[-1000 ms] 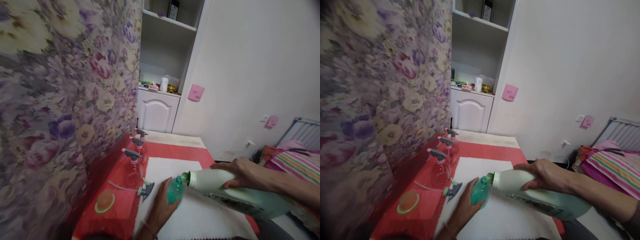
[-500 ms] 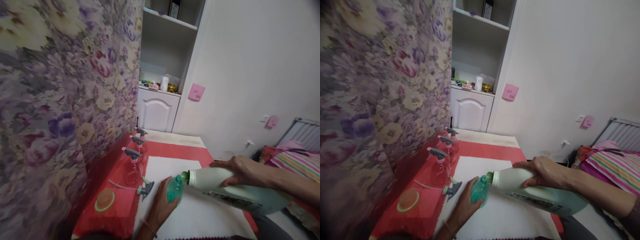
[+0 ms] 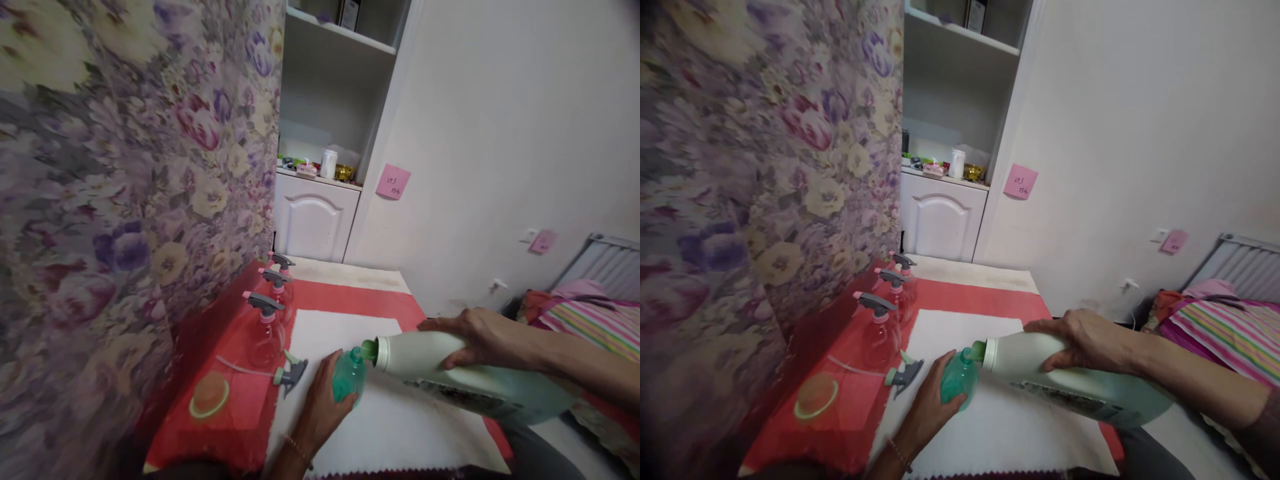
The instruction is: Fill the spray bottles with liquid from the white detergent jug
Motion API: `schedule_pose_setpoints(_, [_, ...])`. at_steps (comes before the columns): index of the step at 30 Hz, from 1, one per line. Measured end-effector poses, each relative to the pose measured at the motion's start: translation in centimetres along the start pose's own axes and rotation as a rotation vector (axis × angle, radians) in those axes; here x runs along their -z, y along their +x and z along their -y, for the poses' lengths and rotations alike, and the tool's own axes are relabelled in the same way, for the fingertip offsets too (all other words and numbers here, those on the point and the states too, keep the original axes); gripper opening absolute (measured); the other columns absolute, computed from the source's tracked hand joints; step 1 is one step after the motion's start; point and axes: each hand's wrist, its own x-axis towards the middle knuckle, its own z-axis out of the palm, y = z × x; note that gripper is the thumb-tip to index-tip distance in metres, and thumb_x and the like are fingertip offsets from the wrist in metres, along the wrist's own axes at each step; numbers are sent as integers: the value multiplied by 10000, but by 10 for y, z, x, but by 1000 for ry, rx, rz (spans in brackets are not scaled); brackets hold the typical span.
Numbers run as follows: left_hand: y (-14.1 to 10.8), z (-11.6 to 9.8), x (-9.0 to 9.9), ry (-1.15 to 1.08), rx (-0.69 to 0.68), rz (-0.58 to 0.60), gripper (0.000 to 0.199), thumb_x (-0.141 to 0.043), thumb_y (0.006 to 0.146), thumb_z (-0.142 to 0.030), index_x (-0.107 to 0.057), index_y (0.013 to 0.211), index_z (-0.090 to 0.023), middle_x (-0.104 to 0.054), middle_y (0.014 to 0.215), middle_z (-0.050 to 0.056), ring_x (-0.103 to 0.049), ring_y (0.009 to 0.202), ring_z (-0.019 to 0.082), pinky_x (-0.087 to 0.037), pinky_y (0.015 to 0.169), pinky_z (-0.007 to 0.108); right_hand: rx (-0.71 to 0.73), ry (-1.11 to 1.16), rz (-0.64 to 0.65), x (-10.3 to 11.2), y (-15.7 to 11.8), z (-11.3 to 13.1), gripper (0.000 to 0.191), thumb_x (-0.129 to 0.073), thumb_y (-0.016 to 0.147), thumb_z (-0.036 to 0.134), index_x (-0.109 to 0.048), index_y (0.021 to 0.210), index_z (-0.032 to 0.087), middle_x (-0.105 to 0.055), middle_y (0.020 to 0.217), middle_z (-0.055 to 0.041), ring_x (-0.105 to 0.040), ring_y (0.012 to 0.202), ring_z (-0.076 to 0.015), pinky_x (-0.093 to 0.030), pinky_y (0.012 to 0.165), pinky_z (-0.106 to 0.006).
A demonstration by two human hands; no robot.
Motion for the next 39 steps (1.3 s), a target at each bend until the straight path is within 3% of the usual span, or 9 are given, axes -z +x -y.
schedule_pose_setpoints(10, [0, 5, -1, -34, -14, -23, 721, -675, 635, -131, -522, 1332, -233, -566, 1365, 57, -479, 1301, 275, -344, 1134, 373, 2, -32, 24, 0, -1, 0, 575, -669, 797, 556, -596, 1315, 316, -596, 579, 11, -537, 494, -152, -313, 500, -260])
schedule_pose_setpoints(27, [0, 5, 0, -19, -7, 11, 735, -674, 648, -137, -483, 1351, -241, -532, 1391, 66, -449, 1324, 273, -314, 1151, 399, 105, -224, 29, -3, -3, -6, 628, -548, 864, 625, -528, 1363, 245, -616, 583, 5, -541, 475, -141, -311, 475, -246])
schedule_pose_setpoints(39, [0, -3, 1, 12, 9, 29, 733, -657, 647, -149, -472, 1355, -176, -525, 1398, 116, -455, 1323, 282, -328, 1141, 412, 86, -207, 47, 0, -3, -1, 627, -546, 855, 644, -539, 1350, 260, -594, 578, 17, -527, 486, -129, -310, 497, -231])
